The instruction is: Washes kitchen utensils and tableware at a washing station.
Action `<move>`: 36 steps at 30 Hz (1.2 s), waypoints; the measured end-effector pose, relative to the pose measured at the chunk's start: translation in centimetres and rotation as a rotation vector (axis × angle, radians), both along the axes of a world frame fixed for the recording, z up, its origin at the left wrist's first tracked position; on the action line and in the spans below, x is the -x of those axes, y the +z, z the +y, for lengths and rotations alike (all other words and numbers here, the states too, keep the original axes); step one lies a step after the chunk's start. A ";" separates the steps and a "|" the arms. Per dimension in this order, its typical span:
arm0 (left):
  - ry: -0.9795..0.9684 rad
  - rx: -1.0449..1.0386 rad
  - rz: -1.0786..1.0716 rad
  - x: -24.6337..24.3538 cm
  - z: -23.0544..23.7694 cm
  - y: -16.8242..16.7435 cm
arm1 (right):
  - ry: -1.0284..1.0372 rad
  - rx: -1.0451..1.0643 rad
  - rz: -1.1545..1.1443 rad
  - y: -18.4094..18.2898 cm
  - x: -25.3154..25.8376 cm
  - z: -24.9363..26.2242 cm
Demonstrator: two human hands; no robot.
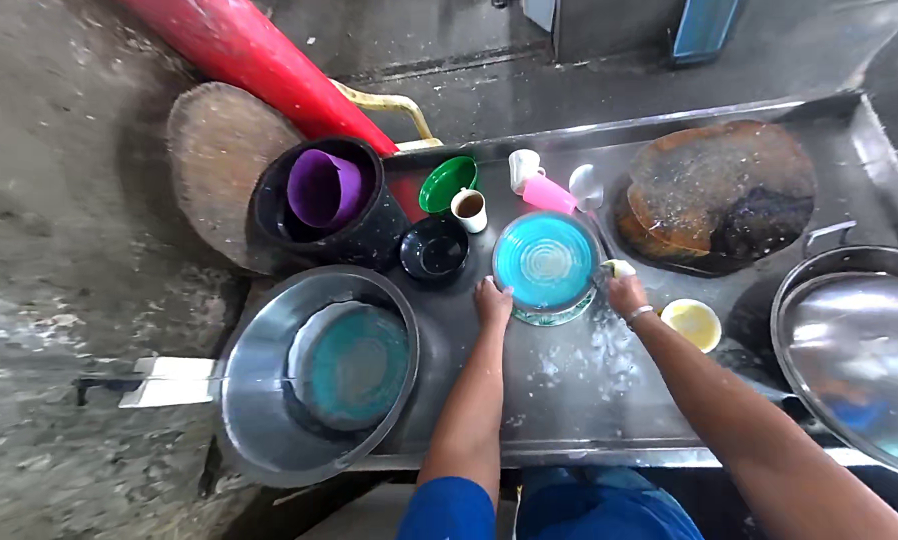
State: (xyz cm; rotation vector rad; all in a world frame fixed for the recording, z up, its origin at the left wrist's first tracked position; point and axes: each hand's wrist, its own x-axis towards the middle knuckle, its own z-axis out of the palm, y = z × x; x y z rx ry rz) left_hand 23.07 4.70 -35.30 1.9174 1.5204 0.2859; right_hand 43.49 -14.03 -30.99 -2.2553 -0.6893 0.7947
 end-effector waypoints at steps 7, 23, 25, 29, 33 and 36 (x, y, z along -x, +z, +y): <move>0.106 0.322 -0.404 -0.7 -2.7 3.1 | 0.006 -0.027 -0.055 -2.7 -0.3 -0.6; 0.178 0.663 -0.303 7.7 -23.1 -1.3 | 0.865 0.028 -0.387 -8.0 4.6 -13.5; 0.190 0.753 -0.358 7.3 -24.1 -0.5 | 0.655 0.141 -0.503 -7.3 3.6 -10.3; 0.191 0.839 -0.310 6.8 -24.9 0.3 | 0.753 -0.092 -0.430 -8.3 11.1 -7.7; 0.128 0.854 -0.224 7.9 -24.8 1.3 | 1.085 -0.025 -0.324 -8.2 8.2 -13.1; 0.132 0.766 -0.243 6.6 -23.4 0.9 | 0.730 0.111 -0.478 -7.9 4.6 -10.6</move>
